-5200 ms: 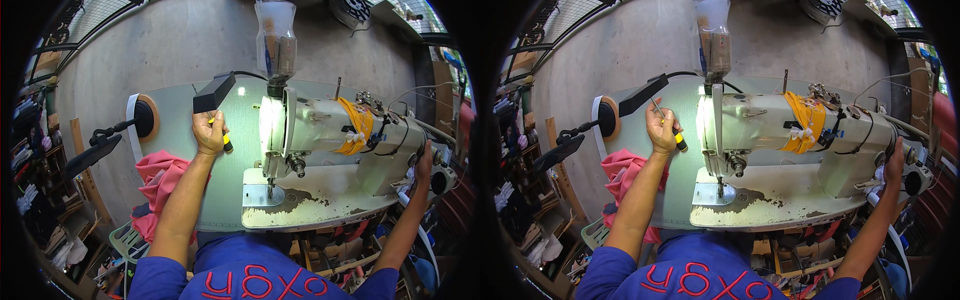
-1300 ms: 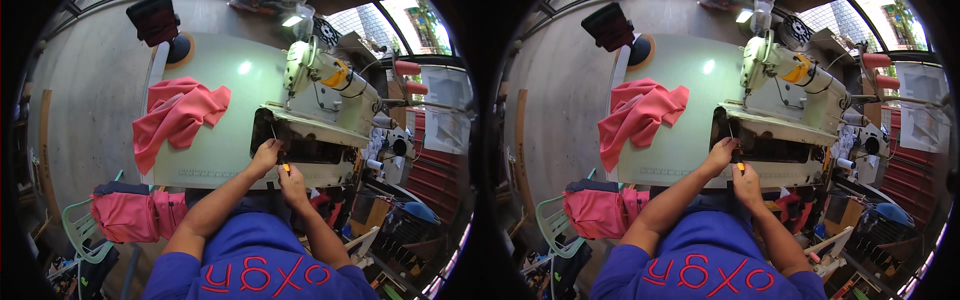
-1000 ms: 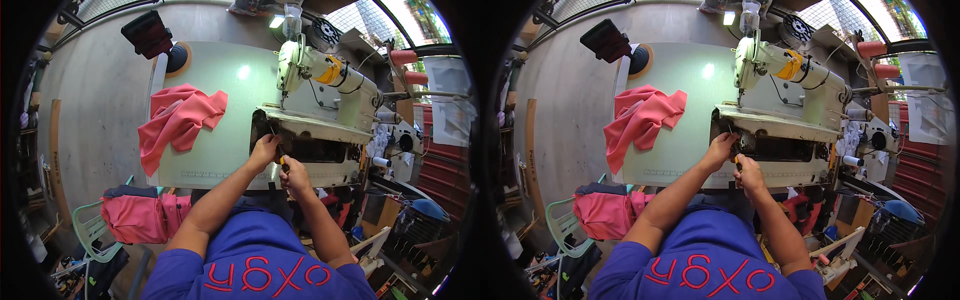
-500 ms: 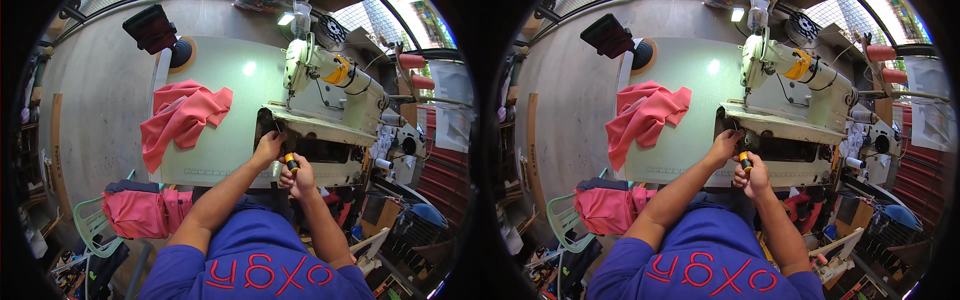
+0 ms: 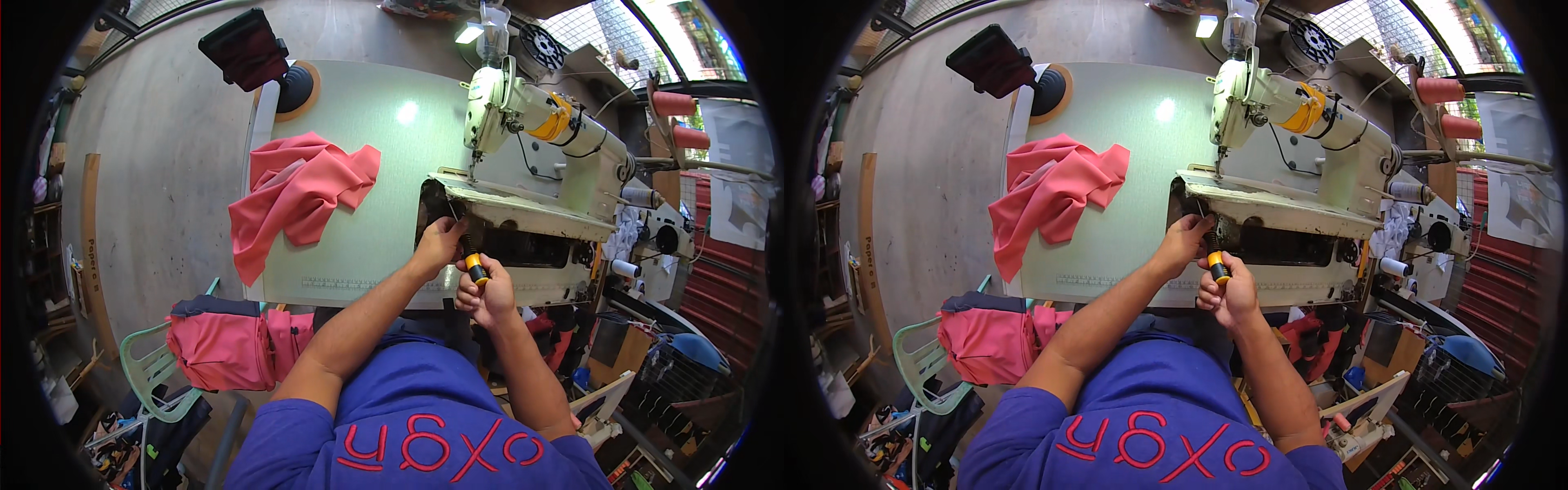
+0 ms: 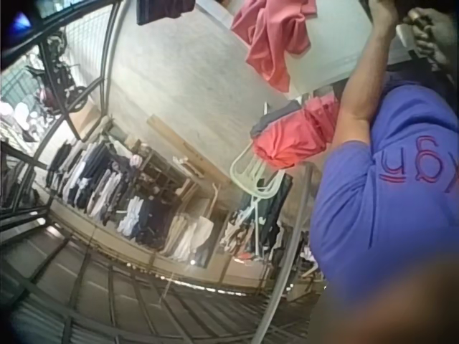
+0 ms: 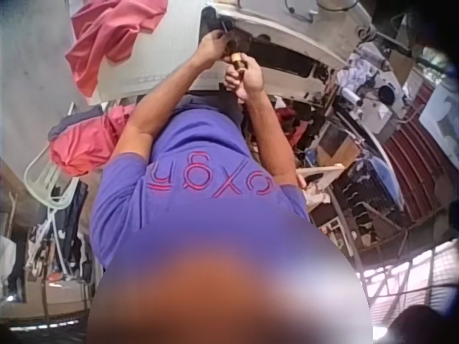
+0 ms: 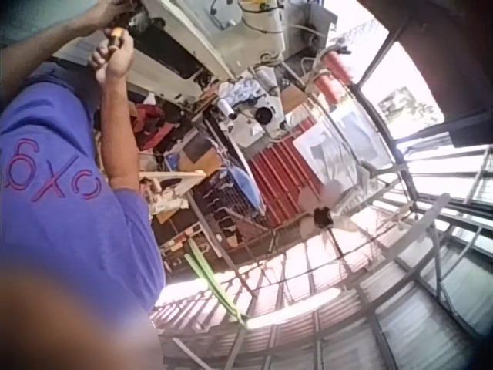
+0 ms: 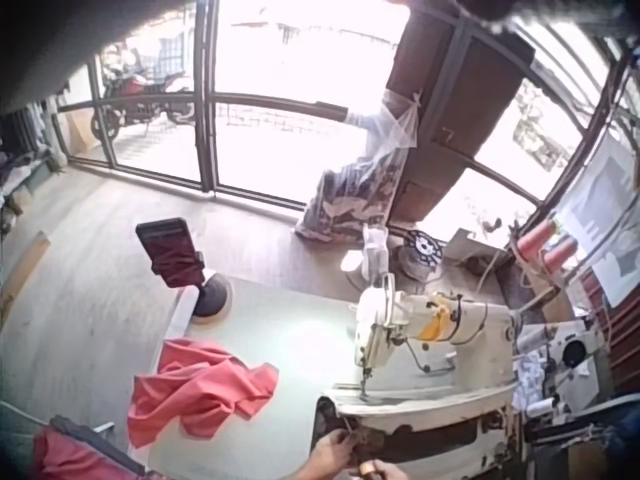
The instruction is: Repairing or maintaining an industrial sewing machine by removing parts and using a screwdriver.
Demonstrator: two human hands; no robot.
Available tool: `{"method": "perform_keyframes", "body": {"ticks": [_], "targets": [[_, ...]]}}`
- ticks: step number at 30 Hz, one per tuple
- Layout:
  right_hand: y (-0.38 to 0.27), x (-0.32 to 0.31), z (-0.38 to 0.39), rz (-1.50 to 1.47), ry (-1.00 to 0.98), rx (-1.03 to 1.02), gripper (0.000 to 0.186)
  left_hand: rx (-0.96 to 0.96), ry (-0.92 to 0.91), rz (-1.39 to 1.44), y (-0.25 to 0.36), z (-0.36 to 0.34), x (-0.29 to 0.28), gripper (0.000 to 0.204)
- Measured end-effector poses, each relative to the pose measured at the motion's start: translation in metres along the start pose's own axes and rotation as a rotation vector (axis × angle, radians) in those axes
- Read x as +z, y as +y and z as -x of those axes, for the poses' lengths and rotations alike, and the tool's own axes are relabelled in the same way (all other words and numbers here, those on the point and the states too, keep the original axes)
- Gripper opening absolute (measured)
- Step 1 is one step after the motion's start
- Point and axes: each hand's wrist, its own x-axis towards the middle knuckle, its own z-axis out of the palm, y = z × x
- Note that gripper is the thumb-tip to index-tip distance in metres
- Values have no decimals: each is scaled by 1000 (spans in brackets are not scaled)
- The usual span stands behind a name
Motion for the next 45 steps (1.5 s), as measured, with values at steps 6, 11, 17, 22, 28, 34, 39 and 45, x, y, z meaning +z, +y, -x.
{"method": "perform_keyframes", "body": {"ticks": [6, 11, 17, 22, 28, 34, 39, 45], "targets": [[1, 1, 0, -15, 8, 9, 43, 37, -8, -32, -3, -3, -3, 38], [0, 6, 2, -52, 41, 14, 42, 11, -9, -36, 0, -1, -3, 37], [-2, 4, 2, -60, 30, 23, 42, 2, -3, -33, 6, 3, -1, 39], [-6, 14, 4, -103, 64, 42, 41, -18, -15, 10, 6, -1, -2, 38], [-29, 43, 5, 631, 370, -71, 27, -41, -76, 152, -5, -20, -8, 38], [-60, 61, -16, 1291, 485, 43, 18, -102, -191, 340, -3, -22, -7, 41], [-74, 78, -19, 1240, 472, 94, 31, -91, -160, 490, -5, -26, 1, 42], [-74, 91, -16, 1354, 531, 94, 38, -202, -258, 613, 21, 25, 28, 56]]}}
